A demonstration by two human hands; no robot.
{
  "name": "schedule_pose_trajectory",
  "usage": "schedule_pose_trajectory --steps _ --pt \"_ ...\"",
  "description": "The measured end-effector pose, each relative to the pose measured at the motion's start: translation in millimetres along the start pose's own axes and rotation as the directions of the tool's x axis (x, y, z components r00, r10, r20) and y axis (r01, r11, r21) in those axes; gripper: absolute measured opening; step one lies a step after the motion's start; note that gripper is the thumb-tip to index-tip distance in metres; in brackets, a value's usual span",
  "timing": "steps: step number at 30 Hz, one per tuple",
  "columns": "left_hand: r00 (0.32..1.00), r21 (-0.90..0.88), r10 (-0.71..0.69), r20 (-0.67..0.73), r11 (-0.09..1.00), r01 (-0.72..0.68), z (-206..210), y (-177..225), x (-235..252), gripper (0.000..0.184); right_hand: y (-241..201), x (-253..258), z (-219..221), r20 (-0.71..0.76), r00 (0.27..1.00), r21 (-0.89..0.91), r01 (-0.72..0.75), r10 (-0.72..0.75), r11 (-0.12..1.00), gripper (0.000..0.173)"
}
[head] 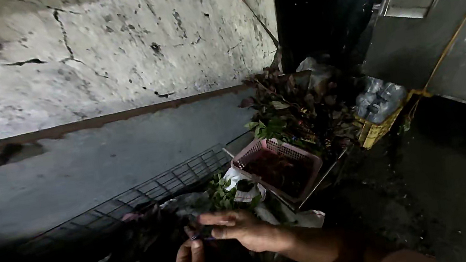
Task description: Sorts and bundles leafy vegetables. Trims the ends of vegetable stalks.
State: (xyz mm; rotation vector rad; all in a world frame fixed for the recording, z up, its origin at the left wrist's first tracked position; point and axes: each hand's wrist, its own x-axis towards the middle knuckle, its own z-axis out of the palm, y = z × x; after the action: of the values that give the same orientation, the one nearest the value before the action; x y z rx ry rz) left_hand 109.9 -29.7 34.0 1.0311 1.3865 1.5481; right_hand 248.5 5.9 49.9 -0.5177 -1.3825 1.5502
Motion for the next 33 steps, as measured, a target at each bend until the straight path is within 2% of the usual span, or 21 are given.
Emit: schedule_pose_trajectory --steps 2,3,5,7,8,10,11,12,13,15,16,18,21,23,25,26,28,31,33 --pt "0.987 0.024 0.042 0.156 0.999 -0.047 -1.1 -5.7 -2.9 0.020 -5.0 9.5 -3.7 -0.055 0.992 0.051 -0.112 0.115 0.992 0.039" --pt "0.974 0.044 0.032 0.225 0.998 -0.043 -1.8 -9.3 -3.5 0.021 -10.0 14.9 -6.0 -0.067 0.985 -0.032 -0.163 0.161 0.986 0.034" --pt "0.949 0.099 -0.044 0.312 0.995 0.013 -0.1 -13.1 -5.1 0.022 -13.7 25.0 -12.8 -0.024 0.985 -0.393 -0.167 0.172 0.904 0.027" --pt "0.944 0.195 -0.138 0.301 0.978 0.081 4.1 -13.9 -6.4 0.021 -10.8 26.0 -14.5 0.102 0.992 -0.725 0.028 0.067 0.688 0.030" --pt "0.957 0.216 -0.145 0.253 0.972 0.091 5.3 -13.8 -6.3 0.019 -6.0 22.4 -12.5 0.193 0.980 -0.765 0.176 -0.040 0.619 0.026" --pt "0.985 0.187 -0.090 0.149 0.980 0.062 4.3 -9.7 -5.2 0.029 3.1 14.9 -5.8 0.347 0.894 -0.683 0.447 -0.283 0.577 0.011" --pt "0.995 0.141 -0.049 0.092 0.989 0.036 5.8 -7.3 -4.5 0.031 5.1 10.8 -2.4 0.349 0.867 -0.602 0.499 -0.356 0.623 0.009" --pt "0.999 0.091 -0.018 0.033 0.996 0.015 8.5 -4.4 -4.2 0.031 3.1 5.3 1.1 0.286 0.882 -0.501 0.471 -0.375 0.726 0.013" --pt "1.000 0.059 -0.004 -0.030 0.998 0.006 12.6 -1.6 -3.9 0.029 -1.6 0.2 3.0 0.184 0.927 -0.385 0.374 -0.327 0.844 0.021" --pt "0.997 0.054 0.033 -0.069 0.998 -0.029 19.4 4.9 -7.0 0.027 -7.8 -3.9 2.3 -0.044 0.991 -0.137 0.116 -0.123 0.984 0.032" --pt "0.997 0.068 0.073 -0.027 0.995 -0.071 20.5 4.9 -9.5 0.027 -5.6 -2.2 0.1 -0.149 0.989 -0.052 0.014 -0.021 0.999 0.032" --pt "0.987 0.120 0.145 0.073 0.981 -0.153 23.6 -6.3 -11.0 0.039 3.3 5.1 -8.5 -0.235 0.967 0.008 -0.103 0.102 0.995 0.034" --pt "0.975 0.319 0.160 0.152 0.926 -0.201 27.2 -24.0 -10.1 0.067 -6.3 12.5 -20.4 -0.229 0.949 -0.143 -0.254 0.218 0.956 0.034" --pt "0.977 0.462 0.060 0.202 0.874 -0.150 29.8 -24.5 -11.2 0.079 -15.7 16.6 -29.4 -0.178 0.946 -0.352 -0.317 0.269 0.881 0.026" --pt "0.958 0.553 -0.072 0.278 0.827 -0.099 34.0 -22.2 -12.2 0.083 -25.5 19.3 -39.7 -0.075 0.944 -0.627 -0.295 0.321 0.721 0.018" --pt "0.942 0.571 -0.119 0.314 0.816 -0.088 36.0 -19.9 -12.3 0.083 -31.7 19.5 -43.6 -0.005 0.938 -0.757 -0.230 0.347 0.611 0.017" --pt "0.916 0.558 -0.150 0.373 0.825 -0.092 37.9 -14.7 -11.3 0.086 -44.5 14.5 -46.3 0.160 0.904 -0.922 -0.007 0.397 0.387 0.022" --pt "0.892 0.468 -0.122 0.435 0.877 -0.108 39.1 0.2 -10.3 0.103 -71.4 -1.7 -42.0 0.325 0.812 -0.944 0.310 0.484 0.112 0.029" --pt "0.894 0.418 -0.001 0.449 0.884 -0.209 41.3 12.3 -13.6 0.113 -90.3 -9.9 -50.8 0.398 0.835 -0.906 0.422 0.380 0.022 0.023"
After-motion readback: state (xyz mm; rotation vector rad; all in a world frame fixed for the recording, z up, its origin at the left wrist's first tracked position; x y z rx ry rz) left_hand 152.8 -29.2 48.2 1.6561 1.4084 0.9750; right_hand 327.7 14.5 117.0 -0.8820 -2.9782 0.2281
